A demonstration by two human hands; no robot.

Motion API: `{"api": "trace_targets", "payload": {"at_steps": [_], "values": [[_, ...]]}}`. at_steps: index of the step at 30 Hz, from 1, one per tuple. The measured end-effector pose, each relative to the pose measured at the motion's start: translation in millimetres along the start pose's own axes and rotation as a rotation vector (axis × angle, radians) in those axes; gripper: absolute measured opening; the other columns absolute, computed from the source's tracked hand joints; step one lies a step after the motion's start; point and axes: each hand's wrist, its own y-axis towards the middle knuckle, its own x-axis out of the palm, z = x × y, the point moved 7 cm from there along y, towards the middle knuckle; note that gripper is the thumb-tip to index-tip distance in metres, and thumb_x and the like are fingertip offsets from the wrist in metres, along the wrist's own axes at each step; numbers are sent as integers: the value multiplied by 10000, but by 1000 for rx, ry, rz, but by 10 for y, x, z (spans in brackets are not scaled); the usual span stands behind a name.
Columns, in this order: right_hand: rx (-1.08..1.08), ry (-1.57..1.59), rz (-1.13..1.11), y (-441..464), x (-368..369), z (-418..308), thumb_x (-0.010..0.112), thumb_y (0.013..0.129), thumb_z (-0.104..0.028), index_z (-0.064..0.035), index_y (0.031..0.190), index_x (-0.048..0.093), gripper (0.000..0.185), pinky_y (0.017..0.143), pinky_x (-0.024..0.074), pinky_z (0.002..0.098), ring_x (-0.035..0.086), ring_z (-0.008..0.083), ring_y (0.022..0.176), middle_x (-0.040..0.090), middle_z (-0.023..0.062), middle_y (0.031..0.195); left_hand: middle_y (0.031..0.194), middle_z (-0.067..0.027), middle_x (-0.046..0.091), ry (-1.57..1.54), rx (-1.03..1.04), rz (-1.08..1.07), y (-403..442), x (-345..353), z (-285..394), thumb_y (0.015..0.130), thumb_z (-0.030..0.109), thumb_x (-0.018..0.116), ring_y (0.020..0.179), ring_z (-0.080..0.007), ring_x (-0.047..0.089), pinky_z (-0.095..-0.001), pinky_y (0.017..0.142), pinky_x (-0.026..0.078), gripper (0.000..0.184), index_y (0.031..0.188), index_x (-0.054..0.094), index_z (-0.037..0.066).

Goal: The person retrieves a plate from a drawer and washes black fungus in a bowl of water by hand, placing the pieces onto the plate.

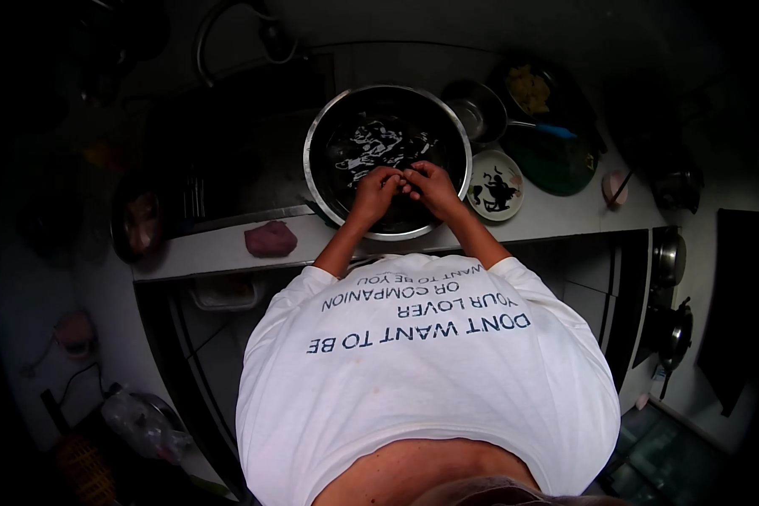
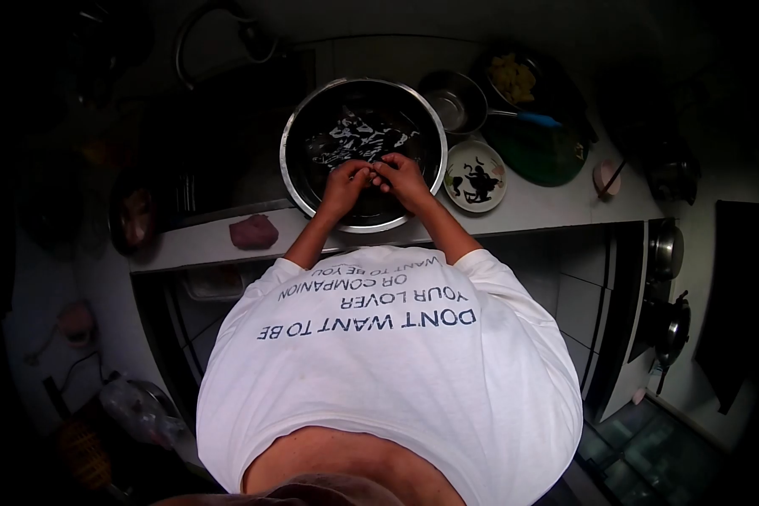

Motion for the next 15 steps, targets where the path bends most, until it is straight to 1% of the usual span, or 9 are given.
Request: {"api": "trace_targets", "payload": {"at_steps": [1,4,5,11,14,15], "values": [[-8,10,25,-14,17,-22,561,823,-95,-1,944,502,164,500,402,187,541,98,616,591,71,792,846,-85,613,-166,-101,-4,0,11,-71,836,60,514,746,-147,602,-242,674,500,147,935,592,-15],[-38,-8,53,-12,25,-37,568,816,-82,1,951,495,174,499,407,187,533,92,593,589,68,783,869,-98,610,-281,-178,-59,36,-14,-111,862,71,481,771,-148,608,-240,707,512,173,952,573,-45],[-48,-21,54,-10,25,-42,570,813,-77,1,953,493,178,498,408,187,530,89,585,589,67,781,870,-113,605,-354,-205,-38,29,-24,-140,860,74,486,790,-170,614,-246,712,513,182,966,556,-56],[-80,-136,28,-39,110,-130,593,786,-55,-11,943,503,187,509,412,183,512,73,574,581,54,777,871,-119,589,-597,-368,-33,-19,-49,-203,853,88,504,779,-195,611,-270,721,516,163,948,519,-44],[-152,-239,17,-51,144,-162,605,770,-54,-7,945,511,204,512,412,185,500,66,572,576,44,778,859,-108,587,-671,-403,-33,-31,-52,-294,849,99,515,782,-188,603,-283,722,513,153,934,518,-27],[-143,-237,21,-56,143,-153,609,768,-57,-5,947,513,209,515,414,187,499,64,574,574,40,779,858,-102,587,-656,-403,-39,-33,-53,-310,847,100,518,782,-185,601,-282,721,511,152,934,521,-25]]}}
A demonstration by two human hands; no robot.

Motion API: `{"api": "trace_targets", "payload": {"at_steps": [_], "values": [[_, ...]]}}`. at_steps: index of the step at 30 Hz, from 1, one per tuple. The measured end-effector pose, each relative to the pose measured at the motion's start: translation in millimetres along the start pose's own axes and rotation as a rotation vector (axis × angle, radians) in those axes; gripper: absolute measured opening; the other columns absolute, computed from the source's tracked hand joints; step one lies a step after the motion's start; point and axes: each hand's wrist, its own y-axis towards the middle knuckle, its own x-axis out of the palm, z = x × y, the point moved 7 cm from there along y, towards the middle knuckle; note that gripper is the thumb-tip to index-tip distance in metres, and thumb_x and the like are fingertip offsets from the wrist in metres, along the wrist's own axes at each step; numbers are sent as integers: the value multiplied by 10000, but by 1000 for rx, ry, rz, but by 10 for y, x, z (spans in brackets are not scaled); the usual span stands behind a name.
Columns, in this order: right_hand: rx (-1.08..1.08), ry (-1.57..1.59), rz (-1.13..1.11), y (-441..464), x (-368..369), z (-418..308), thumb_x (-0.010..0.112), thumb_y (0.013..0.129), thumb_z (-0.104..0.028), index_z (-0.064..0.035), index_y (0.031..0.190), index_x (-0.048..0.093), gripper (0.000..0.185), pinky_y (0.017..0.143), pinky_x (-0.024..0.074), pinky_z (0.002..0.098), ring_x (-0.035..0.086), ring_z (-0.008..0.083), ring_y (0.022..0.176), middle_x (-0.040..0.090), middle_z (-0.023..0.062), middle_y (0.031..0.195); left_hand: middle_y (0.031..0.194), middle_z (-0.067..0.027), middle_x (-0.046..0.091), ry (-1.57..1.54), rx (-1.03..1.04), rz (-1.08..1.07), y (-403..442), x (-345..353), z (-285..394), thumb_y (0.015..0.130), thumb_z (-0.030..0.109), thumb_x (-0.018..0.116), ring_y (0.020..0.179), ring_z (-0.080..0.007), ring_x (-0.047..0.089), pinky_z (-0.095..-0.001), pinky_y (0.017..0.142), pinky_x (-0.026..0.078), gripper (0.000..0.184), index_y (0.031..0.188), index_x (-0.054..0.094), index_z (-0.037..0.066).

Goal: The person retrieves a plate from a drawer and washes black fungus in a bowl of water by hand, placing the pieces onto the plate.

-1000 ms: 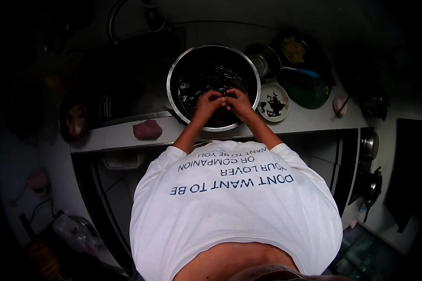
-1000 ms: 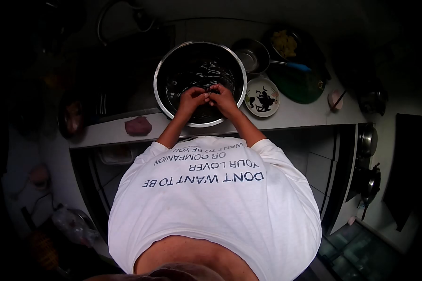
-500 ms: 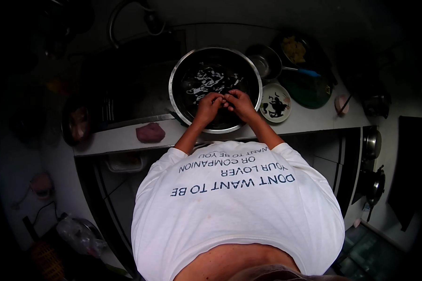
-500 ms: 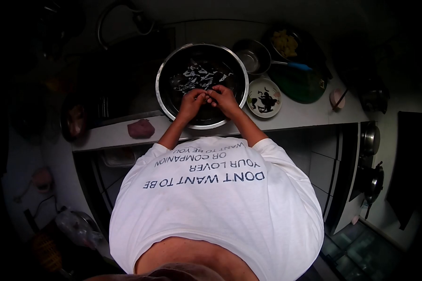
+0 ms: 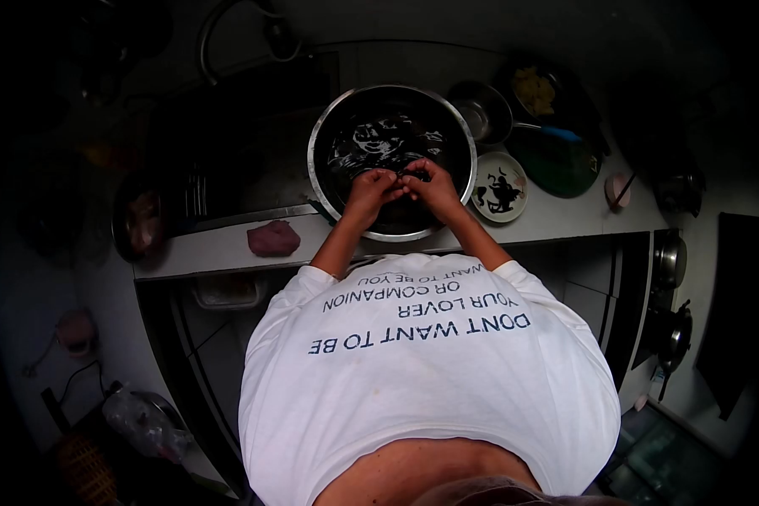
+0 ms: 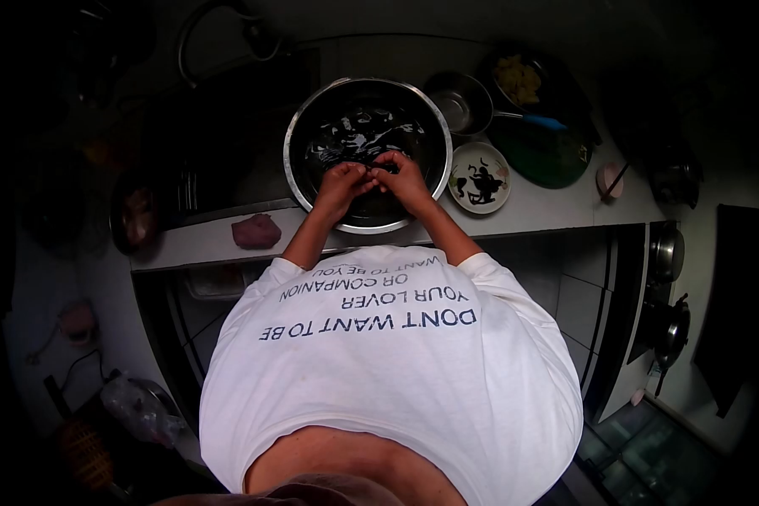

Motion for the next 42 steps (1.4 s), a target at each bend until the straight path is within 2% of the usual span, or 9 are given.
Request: {"api": "trace_targets", "payload": {"at_steps": [11,14,17,19,22,27,32,35,42], "values": [[12,-264,-10,-8,-61,9,623,751,-84,-33,917,583,178,575,448,221,560,108,642,604,54,794,914,-76,598,571,209,-126,30,69,127,810,14,490,825,-140,583,-240,708,481,159,940,578,-8],[-338,-587,89,-27,-202,-164,606,761,-117,-31,914,592,175,612,452,263,580,172,666,617,99,789,921,-73,599,510,154,-156,20,105,174,790,-6,480,843,-139,581,-243,712,481,179,936,583,-4],[-311,-581,314,-148,-598,-306,579,774,-147,-29,897,586,170,641,445,297,583,233,697,605,136,783,926,-73,597,466,129,25,136,-184,269,778,-1,490,852,-133,577,-242,708,481,184,932,590,6],[-232,-617,493,-247,-1012,-329,557,786,-158,-24,873,580,161,629,439,304,578,248,689,596,141,769,884,-74,614,721,181,144,259,-515,276,762,38,523,817,-141,591,-247,691,480,171,914,598,21],[-196,-765,634,-336,-1629,-161,562,769,-150,-8,854,569,166,636,439,349,575,285,705,589,155,773,839,-150,612,1197,443,199,230,-575,380,711,82,568,777,-274,609,-352,649,480,182,886,609,51],[-128,-1030,560,-361,-2142,249,584,737,-122,-31,947,610,230,728,445,385,578,340,821,591,196,894,1001,-155,581,1676,293,87,149,-253,149,689,119,605,870,-345,572,-403,776,456,330,1013,580,66],[-172,-904,705,-435,-2135,-103,570,759,-104,-11,866,634,155,646,470,353,614,285,709,628,153,756,894,-158,590,1833,211,42,226,-206,-168,702,120,571,803,-339,585,-439,688,469,200,897,585,80],[-149,-804,640,-395,-1944,-222,602,749,-128,-17,838,634,146,626,466,324,615,240,674,629,134,740,845,-172,594,1796,183,-48,262,-184,-157,698,134,593,769,-359,582,-430,680,471,167,856,595,77],[-65,-397,138,69,-832,-214,602,791,-131,-21,839,599,120,556,456,237,600,122,651,620,61,744,757,-48,583,934,73,3,457,-493,-228,742,171,650,637,-147,571,-265,549,470,175,829,576,39]]}}
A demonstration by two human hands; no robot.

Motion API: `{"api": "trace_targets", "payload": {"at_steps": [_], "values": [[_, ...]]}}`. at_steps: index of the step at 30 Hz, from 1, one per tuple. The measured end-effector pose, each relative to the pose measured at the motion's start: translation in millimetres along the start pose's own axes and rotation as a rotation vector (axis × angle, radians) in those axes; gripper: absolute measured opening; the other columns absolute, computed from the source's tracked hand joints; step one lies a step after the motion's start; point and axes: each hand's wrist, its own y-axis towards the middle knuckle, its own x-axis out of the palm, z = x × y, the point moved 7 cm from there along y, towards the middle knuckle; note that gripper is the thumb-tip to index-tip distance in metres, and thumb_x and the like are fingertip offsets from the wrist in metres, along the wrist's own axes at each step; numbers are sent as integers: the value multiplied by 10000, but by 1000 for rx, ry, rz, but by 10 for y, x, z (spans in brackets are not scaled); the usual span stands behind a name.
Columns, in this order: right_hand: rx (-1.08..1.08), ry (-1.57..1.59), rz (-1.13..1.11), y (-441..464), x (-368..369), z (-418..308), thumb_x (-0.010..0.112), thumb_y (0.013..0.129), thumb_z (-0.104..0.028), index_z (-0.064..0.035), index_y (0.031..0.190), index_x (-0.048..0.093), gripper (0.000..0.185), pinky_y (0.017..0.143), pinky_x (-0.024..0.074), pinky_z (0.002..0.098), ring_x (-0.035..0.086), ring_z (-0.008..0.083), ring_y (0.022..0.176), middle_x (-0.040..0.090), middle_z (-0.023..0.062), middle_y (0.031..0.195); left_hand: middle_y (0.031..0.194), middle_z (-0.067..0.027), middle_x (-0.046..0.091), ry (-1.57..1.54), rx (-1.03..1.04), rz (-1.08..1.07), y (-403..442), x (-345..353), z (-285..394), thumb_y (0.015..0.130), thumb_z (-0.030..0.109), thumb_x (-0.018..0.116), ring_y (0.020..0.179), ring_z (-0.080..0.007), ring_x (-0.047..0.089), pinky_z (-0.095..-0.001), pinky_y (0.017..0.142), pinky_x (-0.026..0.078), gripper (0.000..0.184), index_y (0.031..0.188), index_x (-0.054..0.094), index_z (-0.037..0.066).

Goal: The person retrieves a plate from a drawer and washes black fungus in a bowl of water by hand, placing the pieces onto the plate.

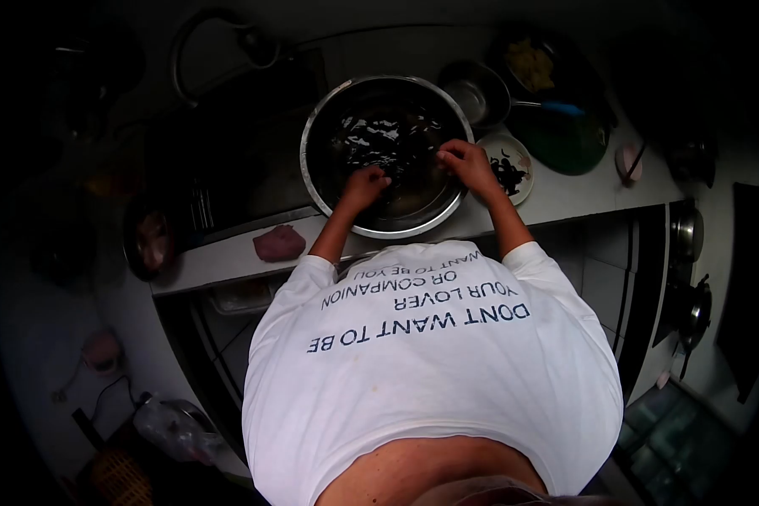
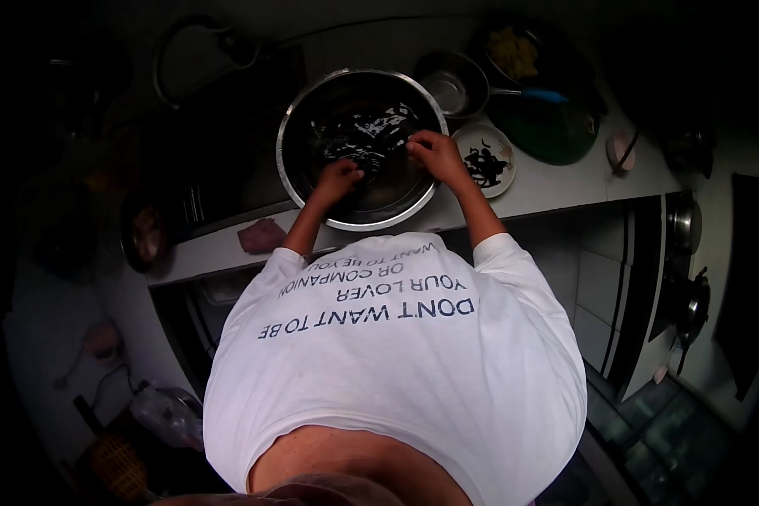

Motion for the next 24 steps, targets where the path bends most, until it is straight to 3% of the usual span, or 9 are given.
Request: {"api": "trace_targets", "payload": {"at_steps": [2,5,11,12,16,19,20,24], "values": [[41,131,-123,105,222,67,556,827,-106,-23,913,580,121,560,467,206,611,108,698,616,42,796,759,-16,568,-277,-95,21,-123,-39,107,762,171,642,619,-99,550,-226,527,459,190,866,569,29],[58,158,-79,96,217,-73,550,828,-96,-21,927,577,127,567,467,213,610,106,694,615,50,792,771,-29,567,-339,-177,52,-272,-139,263,768,170,637,609,-110,553,-217,538,460,247,939,551,13],[-216,-11,391,-265,-754,-352,538,827,-62,-10,978,569,163,623,469,220,591,98,699,615,50,781,788,-49,556,-365,-224,122,-361,-199,229,763,162,640,634,-111,555,-217,557,462,309,998,532,-8],[-231,2,468,-287,-911,-209,578,797,-92,-32,1013,576,225,634,477,256,613,152,699,624,80,776,796,-50,556,-351,-225,99,-350,-181,209,761,157,640,633,-110,553,-220,554,461,308,999,531,-6],[91,-782,384,-330,-1116,614,608,743,-168,-74,1047,591,318,737,468,358,607,302,799,627,166,856,801,-52,561,-244,-202,61,-290,-112,201,761,151,638,647,-112,556,-227,554,463,278,978,545,4],[73,-734,508,-408,-1346,841,577,758,-153,-63,973,622,238,756,462,356,607,278,835,631,150,879,805,-46,565,-245,-111,50,-169,-78,63,764,153,638,661,-113,557,-228,547,463,261,963,553,6],[92,-571,574,-458,-1396,736,568,754,-143,-58,918,641,198,746,466,343,608,276,845,634,142,880,808,-39,566,-250,-137,53,-197,-85,66,767,153,635,675,-111,556,-228,550,465,255,962,556,8],[93,-292,584,-463,-1328,534,592,746,-138,-40,905,635,193,672,472,288,622,197,732,640,116,775,817,-39,571,-286,-175,34,-205,-79,106,773,160,631,668,-108,558,-228,560,478,258,972,559,12]]}}
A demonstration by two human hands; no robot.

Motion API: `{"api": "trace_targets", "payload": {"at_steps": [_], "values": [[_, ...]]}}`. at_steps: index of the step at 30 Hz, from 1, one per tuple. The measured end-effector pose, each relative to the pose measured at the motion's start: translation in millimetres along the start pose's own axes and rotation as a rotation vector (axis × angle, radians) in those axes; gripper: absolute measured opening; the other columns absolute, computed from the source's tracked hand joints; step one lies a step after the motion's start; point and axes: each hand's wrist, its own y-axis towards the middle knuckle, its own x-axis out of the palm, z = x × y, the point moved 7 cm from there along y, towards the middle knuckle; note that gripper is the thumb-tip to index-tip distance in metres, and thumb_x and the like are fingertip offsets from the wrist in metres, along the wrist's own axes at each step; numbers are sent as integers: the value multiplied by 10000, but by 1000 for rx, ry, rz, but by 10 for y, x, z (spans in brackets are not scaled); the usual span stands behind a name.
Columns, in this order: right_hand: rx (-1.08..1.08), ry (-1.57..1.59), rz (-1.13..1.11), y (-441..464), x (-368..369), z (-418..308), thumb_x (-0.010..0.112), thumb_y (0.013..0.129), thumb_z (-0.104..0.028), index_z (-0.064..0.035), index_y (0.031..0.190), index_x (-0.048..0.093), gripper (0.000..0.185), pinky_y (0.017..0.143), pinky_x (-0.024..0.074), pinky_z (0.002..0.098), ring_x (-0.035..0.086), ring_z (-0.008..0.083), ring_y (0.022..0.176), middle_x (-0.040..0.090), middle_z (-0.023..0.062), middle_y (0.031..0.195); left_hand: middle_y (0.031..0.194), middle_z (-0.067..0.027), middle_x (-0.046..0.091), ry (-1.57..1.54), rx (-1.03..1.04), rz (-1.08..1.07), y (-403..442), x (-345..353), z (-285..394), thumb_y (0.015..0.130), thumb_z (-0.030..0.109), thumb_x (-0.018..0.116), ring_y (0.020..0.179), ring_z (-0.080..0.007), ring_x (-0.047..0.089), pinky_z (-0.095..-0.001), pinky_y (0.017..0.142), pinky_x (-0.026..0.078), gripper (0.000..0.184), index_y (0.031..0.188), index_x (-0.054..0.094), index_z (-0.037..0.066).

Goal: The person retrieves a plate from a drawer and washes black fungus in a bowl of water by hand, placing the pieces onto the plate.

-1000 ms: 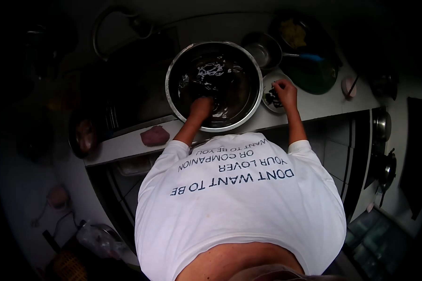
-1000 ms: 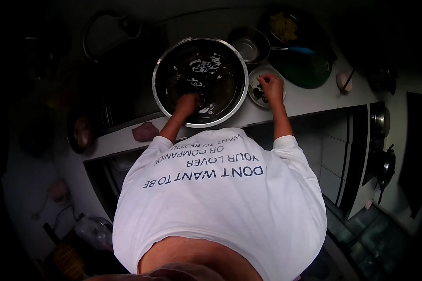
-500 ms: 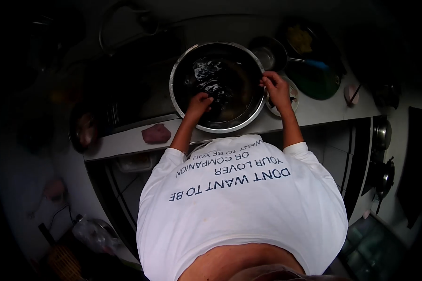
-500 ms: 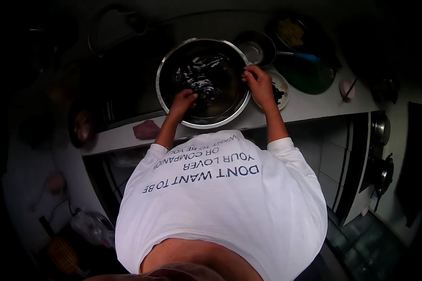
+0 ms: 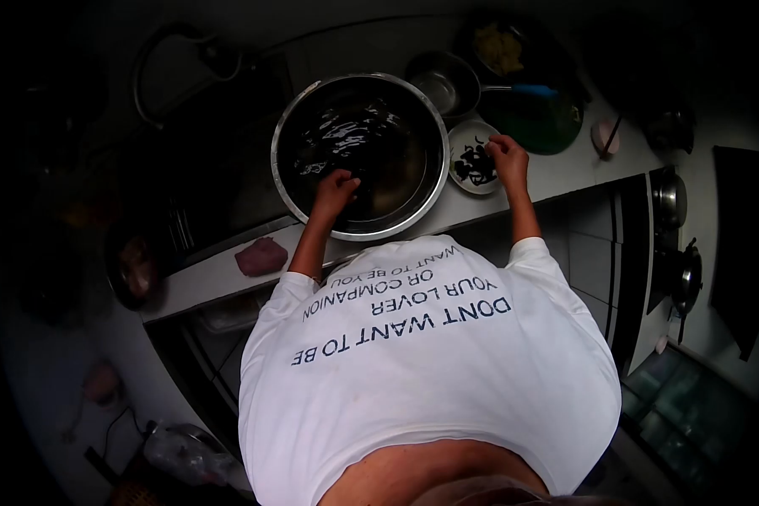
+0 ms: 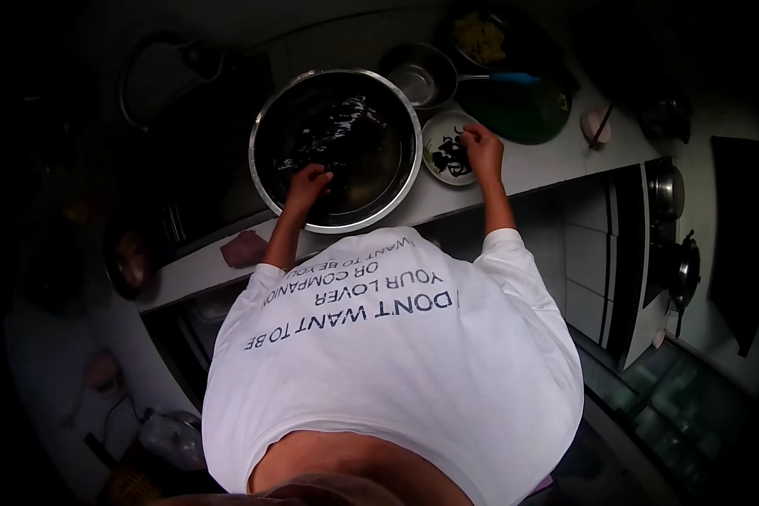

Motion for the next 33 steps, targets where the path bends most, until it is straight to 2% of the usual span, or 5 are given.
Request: {"api": "trace_targets", "payload": {"at_steps": [12,15,18,24,33], "values": [[-666,-496,-657,-866,2176,-752,657,636,-102,-66,1030,543,412,767,458,403,560,340,873,577,189,946,748,8,577,-340,-81,-85,12,-4,-92,848,233,529,629,-67,548,-199,566,456,226,988,587,66],[-514,-113,-767,-807,2408,-548,644,681,-101,-51,967,559,302,657,480,361,592,281,737,604,133,817,769,4,583,-383,-78,-54,23,-26,-108,837,219,543,654,-73,558,-204,580,460,214,987,585,72],[50,167,-976,-788,2364,-587,618,750,-146,-48,911,568,195,550,460,269,582,163,640,601,50,739,799,-4,590,-342,-60,4,2,-33,-90,823,193,562,689,-85,570,-210,594,465,204,985,579,72],[329,593,-960,-887,2193,-786,538,835,-210,-70,911,556,160,517,417,191,540,59,627,586,1,759,832,-22,594,-384,-26,-24,15,-14,-50,803,170,588,731,-106,579,-224,610,474,209,981,546,68],[46,364,-943,-949,2140,-926,525,845,-267,-78,808,557,195,510,399,190,499,59,578,549,-11,691,778,-6,567,-404,-3,-130,-120,84,167,797,189,611,675,-93,552,-226,605,478,199,948,540,83]]}}
